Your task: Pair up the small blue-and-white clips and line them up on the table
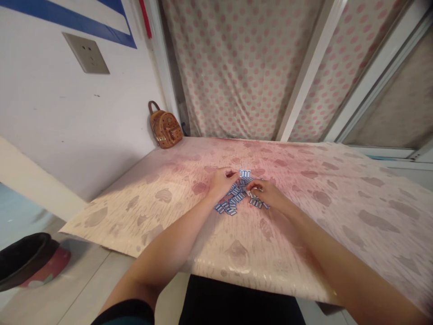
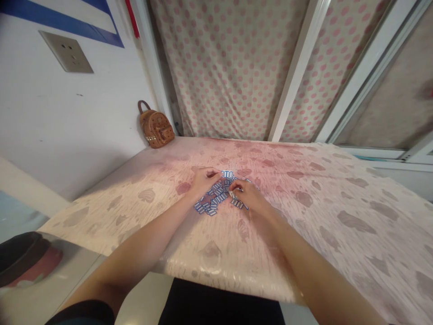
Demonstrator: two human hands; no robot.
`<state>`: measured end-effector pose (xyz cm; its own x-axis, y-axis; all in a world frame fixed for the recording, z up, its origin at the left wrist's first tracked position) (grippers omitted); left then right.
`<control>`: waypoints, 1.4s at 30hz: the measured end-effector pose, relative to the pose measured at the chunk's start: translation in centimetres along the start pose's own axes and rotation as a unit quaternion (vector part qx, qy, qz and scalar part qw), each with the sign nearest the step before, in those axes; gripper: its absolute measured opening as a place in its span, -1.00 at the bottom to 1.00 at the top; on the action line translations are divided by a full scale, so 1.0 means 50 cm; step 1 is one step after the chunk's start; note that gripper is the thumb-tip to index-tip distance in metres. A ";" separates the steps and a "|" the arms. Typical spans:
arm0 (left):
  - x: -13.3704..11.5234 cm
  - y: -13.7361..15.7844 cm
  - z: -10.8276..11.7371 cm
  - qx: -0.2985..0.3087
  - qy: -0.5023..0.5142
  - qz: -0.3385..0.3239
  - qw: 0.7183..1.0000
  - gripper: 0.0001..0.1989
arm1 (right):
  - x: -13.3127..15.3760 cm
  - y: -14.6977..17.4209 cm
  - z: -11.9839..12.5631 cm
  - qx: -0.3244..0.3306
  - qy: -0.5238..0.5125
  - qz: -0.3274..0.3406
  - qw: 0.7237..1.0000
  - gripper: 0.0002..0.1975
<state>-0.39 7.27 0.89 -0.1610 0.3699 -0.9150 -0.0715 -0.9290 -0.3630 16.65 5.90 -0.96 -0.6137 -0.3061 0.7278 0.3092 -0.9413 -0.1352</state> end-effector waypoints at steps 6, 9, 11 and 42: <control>0.002 0.000 -0.001 0.002 0.006 0.002 1.000 -0.90 | -0.002 0.003 0.011 0.008 -0.022 -0.045 0.999 -0.68; 0.003 -0.001 0.003 -0.012 0.002 0.005 1.000 -0.89 | -0.019 0.001 0.017 -0.010 -0.082 -0.080 0.993 -0.67; 0.003 -0.003 0.010 -0.029 -0.006 0.002 1.000 -0.89 | -0.029 -0.001 0.025 -0.043 -0.105 -0.091 0.989 -0.69; 0.008 -0.006 0.021 -0.033 -0.025 -0.006 0.999 -0.84 | -0.033 0.033 0.126 0.032 0.247 -0.146 0.957 -0.81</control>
<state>-1.46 7.69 0.80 -0.2090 0.3787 -0.9016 -0.0095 -0.9227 -0.3854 22.75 5.73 1.86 -0.9445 -0.0765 0.3196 0.1068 -0.9912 0.0784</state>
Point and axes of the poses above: each hand's wrist, its own y-axis away from the middle knuckle, its own z-axis out of the back of the hand, x = y × z, the point moved 6 cm from there along -y, towards the middle knuckle, and after that the axes turned 2 degrees about -z, right-handed, at the moved point
